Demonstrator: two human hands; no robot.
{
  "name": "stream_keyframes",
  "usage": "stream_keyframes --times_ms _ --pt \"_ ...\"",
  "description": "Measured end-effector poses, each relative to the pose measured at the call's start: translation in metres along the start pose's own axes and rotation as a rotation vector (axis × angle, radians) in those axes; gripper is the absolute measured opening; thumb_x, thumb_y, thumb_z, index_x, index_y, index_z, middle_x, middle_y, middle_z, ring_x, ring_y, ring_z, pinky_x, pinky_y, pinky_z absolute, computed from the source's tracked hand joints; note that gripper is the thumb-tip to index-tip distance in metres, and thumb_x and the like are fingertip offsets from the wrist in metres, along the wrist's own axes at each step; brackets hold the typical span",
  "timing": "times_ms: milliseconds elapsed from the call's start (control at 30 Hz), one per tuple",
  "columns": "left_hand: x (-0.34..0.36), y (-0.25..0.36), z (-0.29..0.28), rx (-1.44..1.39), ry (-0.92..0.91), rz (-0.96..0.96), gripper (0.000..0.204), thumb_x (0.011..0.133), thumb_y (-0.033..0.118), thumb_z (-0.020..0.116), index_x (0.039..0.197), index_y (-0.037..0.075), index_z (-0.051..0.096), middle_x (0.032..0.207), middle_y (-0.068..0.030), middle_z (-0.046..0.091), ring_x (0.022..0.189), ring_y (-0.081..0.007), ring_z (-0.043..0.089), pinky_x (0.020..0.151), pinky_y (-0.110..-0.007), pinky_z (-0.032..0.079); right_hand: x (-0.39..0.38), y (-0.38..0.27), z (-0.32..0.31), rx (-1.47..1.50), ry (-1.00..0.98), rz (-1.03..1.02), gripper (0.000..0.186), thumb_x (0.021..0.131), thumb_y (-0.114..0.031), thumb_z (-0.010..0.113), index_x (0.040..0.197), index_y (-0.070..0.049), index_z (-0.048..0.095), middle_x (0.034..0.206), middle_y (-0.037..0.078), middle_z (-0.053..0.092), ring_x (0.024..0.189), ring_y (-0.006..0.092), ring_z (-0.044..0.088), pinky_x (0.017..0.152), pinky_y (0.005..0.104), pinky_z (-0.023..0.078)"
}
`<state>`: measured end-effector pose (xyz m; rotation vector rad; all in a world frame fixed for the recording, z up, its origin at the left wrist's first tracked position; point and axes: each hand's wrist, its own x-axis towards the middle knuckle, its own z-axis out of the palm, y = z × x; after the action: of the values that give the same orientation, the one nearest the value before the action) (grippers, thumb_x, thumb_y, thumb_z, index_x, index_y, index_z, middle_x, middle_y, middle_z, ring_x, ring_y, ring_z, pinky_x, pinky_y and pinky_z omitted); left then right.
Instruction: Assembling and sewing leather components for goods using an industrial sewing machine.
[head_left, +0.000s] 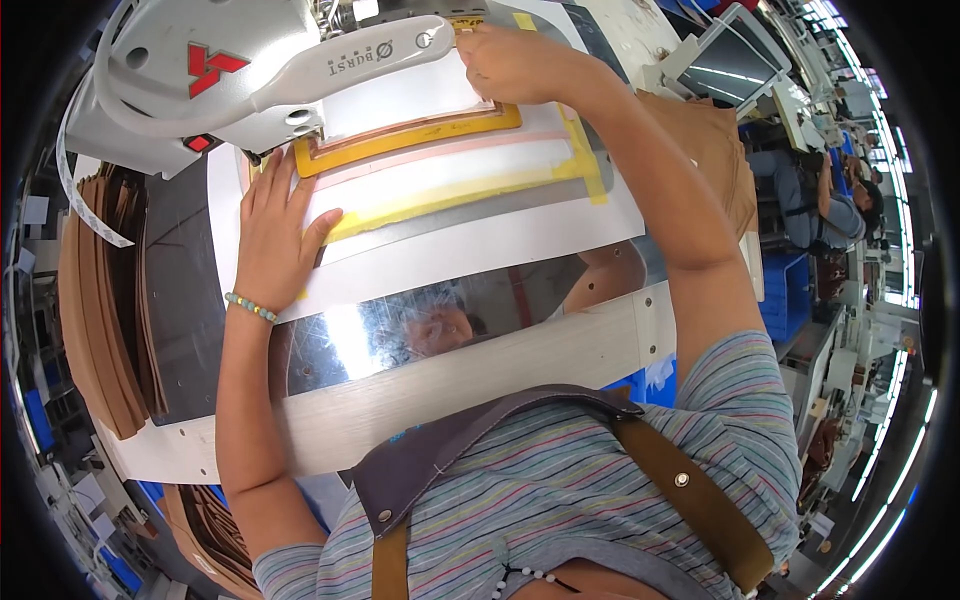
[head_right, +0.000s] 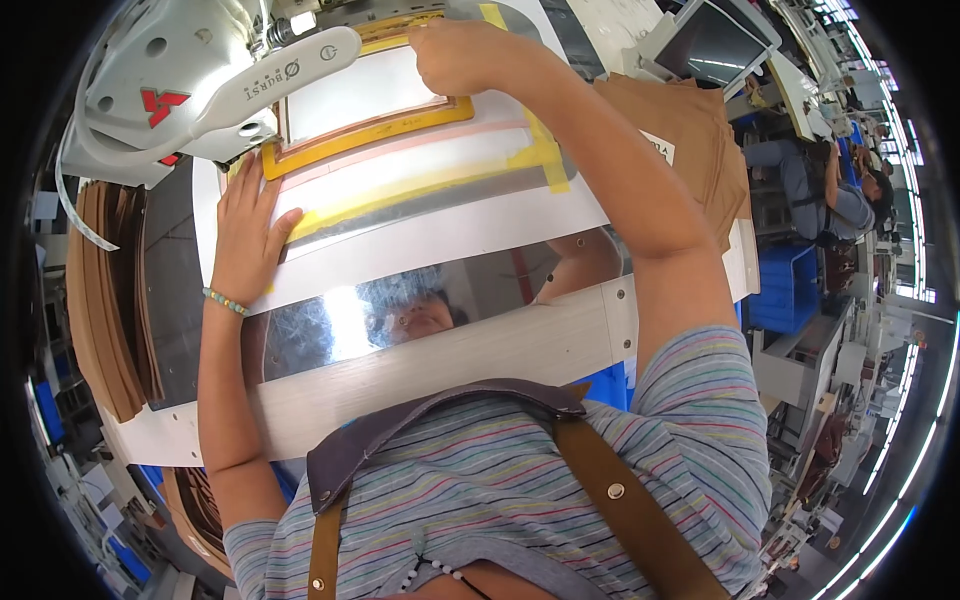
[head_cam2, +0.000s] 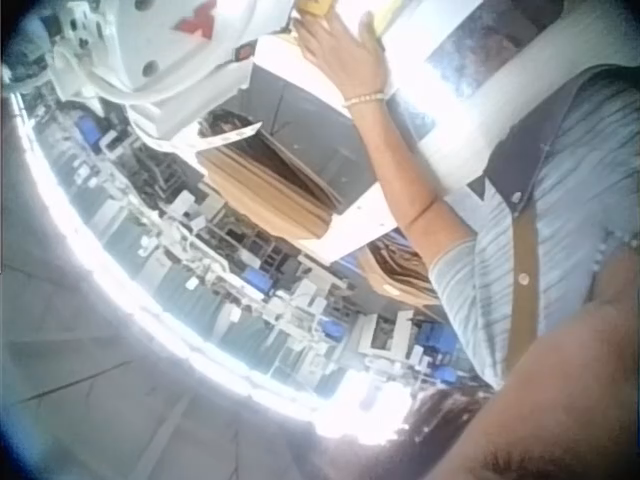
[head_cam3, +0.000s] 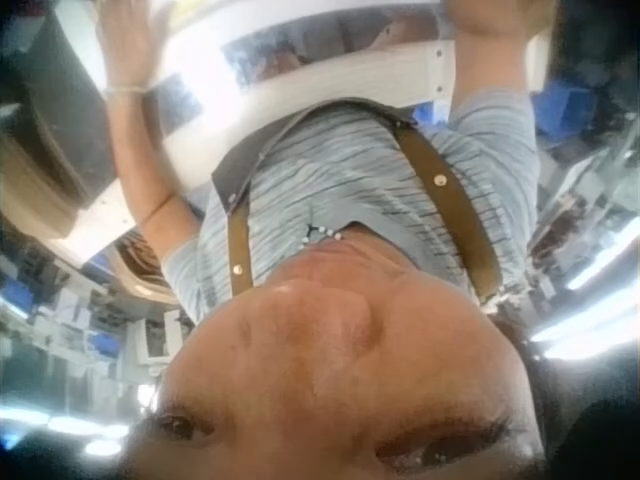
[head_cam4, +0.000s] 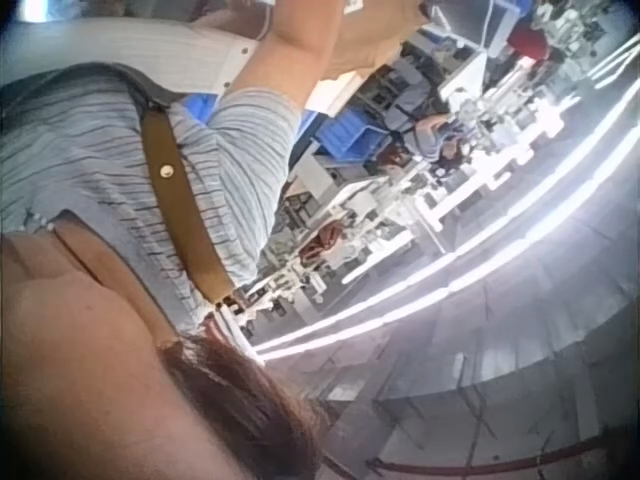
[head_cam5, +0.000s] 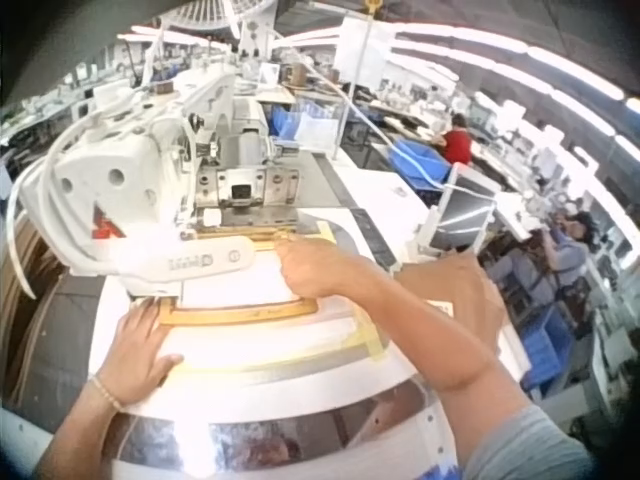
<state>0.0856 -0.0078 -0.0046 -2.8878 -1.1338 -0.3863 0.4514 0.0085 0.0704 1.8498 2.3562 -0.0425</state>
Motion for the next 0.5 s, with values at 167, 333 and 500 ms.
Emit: stream_keyframes --times_ms 167,333,500 --pt "-0.002 -0.001 0.0 -0.021 0.021 0.003 0.064 0.106 0.049 0.056 0.149 0.002 0.058 0.166 -0.0226 0.043 0.158 -0.0402 0.032 0.127 -0.051 0.025 0.006 0.007 0.017 -0.135 0.104 -0.138 0.021 0.085 -0.005 0.06 0.091 -0.007 0.079 0.092 0.012 0.074 0.097 0.0279 0.068 0.086 0.0404 0.058" --pt "0.002 0.001 -0.003 -0.035 0.023 0.006 0.064 0.105 0.05 0.058 0.148 0.002 0.059 0.164 -0.024 0.044 0.157 -0.0404 0.034 0.127 -0.052 0.026 0.006 0.002 0.002 0.218 0.194 -0.031 0.017 0.089 -0.005 0.058 0.085 -0.009 0.074 0.088 0.009 0.074 0.085 0.0282 0.068 0.079 0.0402 0.055" --pt "0.0 0.0 0.0 -0.06 0.052 0.018 0.062 0.103 0.048 0.062 0.144 0.003 0.062 0.163 -0.0252 0.045 0.156 -0.0399 0.035 0.126 -0.053 0.027 0.035 -0.059 0.012 1.015 0.053 -0.25 0.02 0.097 -0.01 0.057 0.11 -0.004 0.071 0.102 0.014 0.074 0.093 0.0231 0.072 0.088 0.0368 0.055"
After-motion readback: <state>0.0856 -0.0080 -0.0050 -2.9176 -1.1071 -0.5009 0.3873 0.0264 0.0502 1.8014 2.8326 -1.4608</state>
